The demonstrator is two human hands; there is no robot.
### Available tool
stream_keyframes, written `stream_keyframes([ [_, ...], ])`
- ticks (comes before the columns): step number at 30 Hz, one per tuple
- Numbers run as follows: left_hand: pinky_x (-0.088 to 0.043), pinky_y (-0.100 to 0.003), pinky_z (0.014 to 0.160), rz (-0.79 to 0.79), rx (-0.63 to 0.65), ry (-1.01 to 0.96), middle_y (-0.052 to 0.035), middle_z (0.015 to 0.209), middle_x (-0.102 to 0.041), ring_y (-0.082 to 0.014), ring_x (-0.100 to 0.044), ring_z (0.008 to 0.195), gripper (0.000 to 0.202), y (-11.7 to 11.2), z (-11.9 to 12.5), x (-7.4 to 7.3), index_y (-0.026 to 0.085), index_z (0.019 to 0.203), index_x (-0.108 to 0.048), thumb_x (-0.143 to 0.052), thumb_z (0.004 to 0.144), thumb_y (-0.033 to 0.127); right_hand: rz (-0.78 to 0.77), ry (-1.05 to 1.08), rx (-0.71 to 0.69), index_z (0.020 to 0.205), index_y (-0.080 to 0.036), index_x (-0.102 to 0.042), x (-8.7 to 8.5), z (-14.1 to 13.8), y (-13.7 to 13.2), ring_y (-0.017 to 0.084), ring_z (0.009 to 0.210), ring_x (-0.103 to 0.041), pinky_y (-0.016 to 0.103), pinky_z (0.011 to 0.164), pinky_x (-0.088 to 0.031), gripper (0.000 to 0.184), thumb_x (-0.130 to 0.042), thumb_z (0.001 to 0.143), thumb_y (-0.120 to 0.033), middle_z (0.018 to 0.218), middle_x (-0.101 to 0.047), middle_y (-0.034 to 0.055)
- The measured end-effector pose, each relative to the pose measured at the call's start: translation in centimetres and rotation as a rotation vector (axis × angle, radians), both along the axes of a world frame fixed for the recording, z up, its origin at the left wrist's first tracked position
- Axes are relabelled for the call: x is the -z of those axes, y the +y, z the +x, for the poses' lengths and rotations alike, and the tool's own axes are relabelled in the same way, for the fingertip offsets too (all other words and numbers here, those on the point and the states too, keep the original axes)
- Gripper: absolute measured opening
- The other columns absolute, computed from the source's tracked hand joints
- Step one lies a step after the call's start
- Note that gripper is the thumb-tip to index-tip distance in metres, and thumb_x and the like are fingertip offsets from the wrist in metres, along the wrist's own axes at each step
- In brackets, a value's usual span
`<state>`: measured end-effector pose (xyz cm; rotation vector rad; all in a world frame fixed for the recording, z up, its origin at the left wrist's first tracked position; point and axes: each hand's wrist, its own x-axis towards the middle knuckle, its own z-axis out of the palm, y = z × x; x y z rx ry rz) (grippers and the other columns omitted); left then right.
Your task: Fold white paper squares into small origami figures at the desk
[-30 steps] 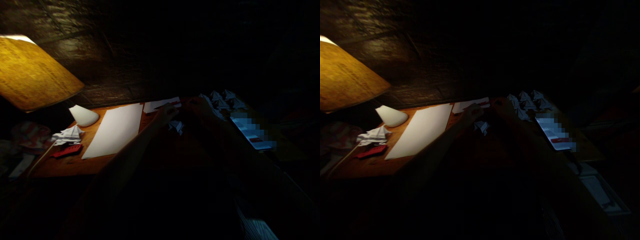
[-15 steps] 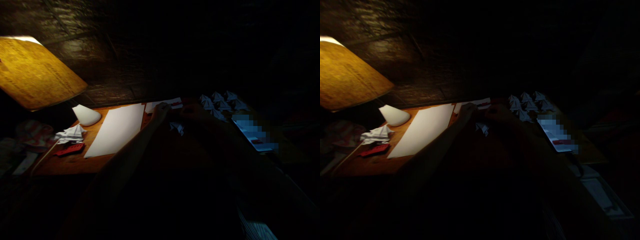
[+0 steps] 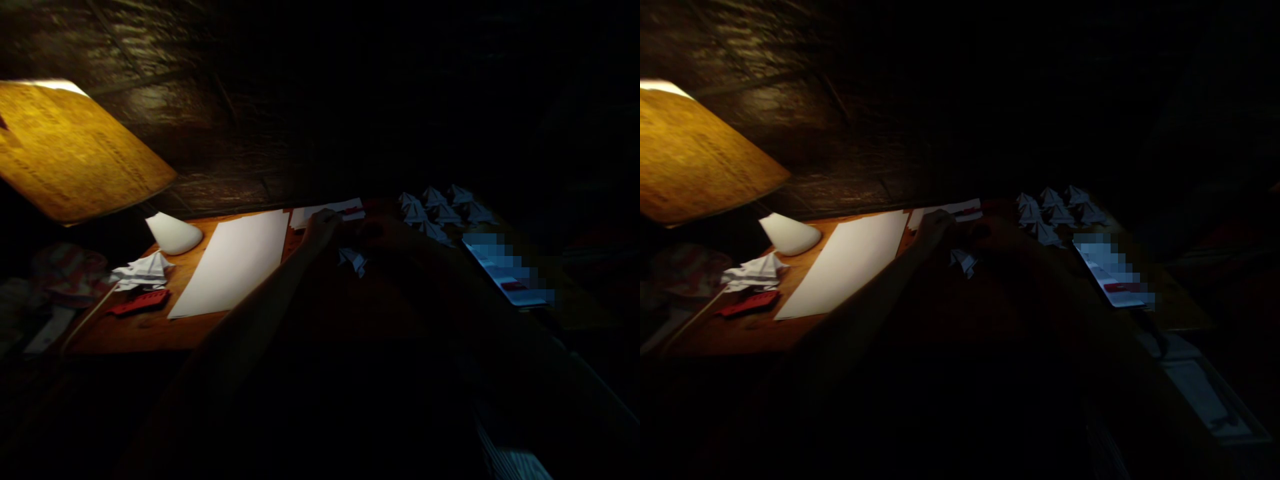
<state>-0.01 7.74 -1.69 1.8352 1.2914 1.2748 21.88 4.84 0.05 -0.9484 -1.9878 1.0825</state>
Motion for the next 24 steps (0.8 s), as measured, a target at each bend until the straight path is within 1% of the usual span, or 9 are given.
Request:
stream_keyframes([
  [2,-0.04,-0.028,0.068,-0.02,-0.013,0.001,-0.0006,0.068,-0.06,-0.0161,-0.055,0.07,0.019,-0.1,0.1,-0.2,0.018,0.064,-0.062,-0.06,0.08,0.028,-0.009,-0.008,-0.006,0.084,-0.019,-0.073,-0.1,0.0,-0.2,0.02,0.083,-0.072,0.036,0.082,-0.057,0.019,-0.081,0.068,-0.023,0.09,-0.078,0.0038],
  [3,-0.04,-0.028,0.067,-0.028,-0.019,0.003,-0.0002,0.067,-0.059,-0.0159,-0.054,0.07,0.018,-0.2,0.2,-0.3,0.018,0.064,-0.062,-0.06,0.079,0.027,-0.008,-0.017,-0.011,0.087,-0.019,-0.073,-0.1,0.0,-0.2,0.02,0.084,-0.072,0.037,0.083,-0.057,0.021,-0.082,0.068,-0.024,0.093,-0.078,0.0047],
  [6,-0.039,-0.027,0.065,-0.043,-0.017,0.008,0.0003,0.065,-0.057,-0.0159,-0.053,0.068,0.019,-0.4,0.3,-0.5,0.018,0.063,-0.061,-0.06,0.079,0.026,-0.002,-0.049,-0.026,0.097,-0.019,-0.074,-0.1,-0.1,-0.5,0.023,0.09,-0.073,0.038,0.086,-0.057,0.037,-0.087,0.063,-0.022,0.102,-0.078,0.0067],
  [8,-0.038,-0.027,0.065,-0.049,-0.004,0.007,-0.0001,0.066,-0.058,-0.0159,-0.053,0.069,0.019,-0.5,0.4,-0.6,0.018,0.062,-0.061,-0.059,0.079,0.026,-0.019,-0.047,-0.039,0.1,-0.018,-0.073,-0.1,-0.2,-0.6,0.023,0.092,-0.073,0.038,0.084,-0.058,0.043,-0.088,0.06,-0.02,0.102,-0.078,0.0066],
  [11,-0.039,-0.028,0.066,-0.059,-0.015,0.001,-0.0005,0.068,-0.059,-0.0158,-0.054,0.069,0.018,-0.6,0.4,-0.8,0.017,0.062,-0.061,-0.06,0.08,0.024,-0.061,0.007,-0.033,0.096,-0.018,-0.072,-0.2,-0.4,-0.6,0.022,0.088,-0.073,0.037,0.081,-0.058,0.037,-0.086,0.061,-0.017,0.096,-0.078,0.0059],
  [15,-0.039,-0.027,0.066,-0.067,-0.013,0.0,0.0003,0.066,-0.057,-0.0151,-0.053,0.067,0.021,-1.0,0.5,-1.0,0.018,0.062,-0.06,-0.061,0.081,0.026,-0.086,0.107,0.076,0.084,-0.017,-0.07,-0.1,-0.6,-0.2,0.02,0.081,-0.071,0.035,0.077,-0.058,0.025,-0.083,0.062,-0.014,0.086,-0.076,0.0052],
  [18,-0.039,-0.027,0.064,-0.083,0.0,-0.013,0.0009,0.064,-0.056,-0.0144,-0.051,0.065,0.022,-1.2,0.5,-1.0,0.018,0.062,-0.06,-0.06,0.082,0.027,-0.118,0.156,0.188,0.083,-0.017,-0.07,-0.1,-0.5,0.1,0.02,0.077,-0.069,0.034,0.072,-0.058,0.022,-0.08,0.064,-0.013,0.082,-0.074,0.0042],
  [21,-0.04,-0.027,0.067,-0.07,0.002,-0.032,0.0004,0.067,-0.059,-0.0148,-0.053,0.068,0.021,-1.0,0.5,-0.8,0.018,0.064,-0.061,-0.06,0.082,0.027,-0.054,0.196,0.343,0.083,-0.018,-0.069,-0.4,-0.2,0.3,0.02,0.081,-0.068,0.034,0.076,-0.056,0.023,-0.076,0.063,-0.009,0.086,-0.072,0.0044],
  [24,-0.041,-0.028,0.07,-0.06,-0.002,-0.016,-0.0001,0.069,-0.06,-0.0159,-0.055,0.071,0.022,-0.6,0.5,-0.6,0.018,0.063,-0.06,-0.061,0.082,0.028,-0.032,0.242,0.409,0.082,-0.019,-0.066,-0.8,0.2,0.3,0.02,0.086,-0.068,0.035,0.079,-0.056,0.021,-0.071,0.064,-0.008,0.094,-0.072,0.0057],
])
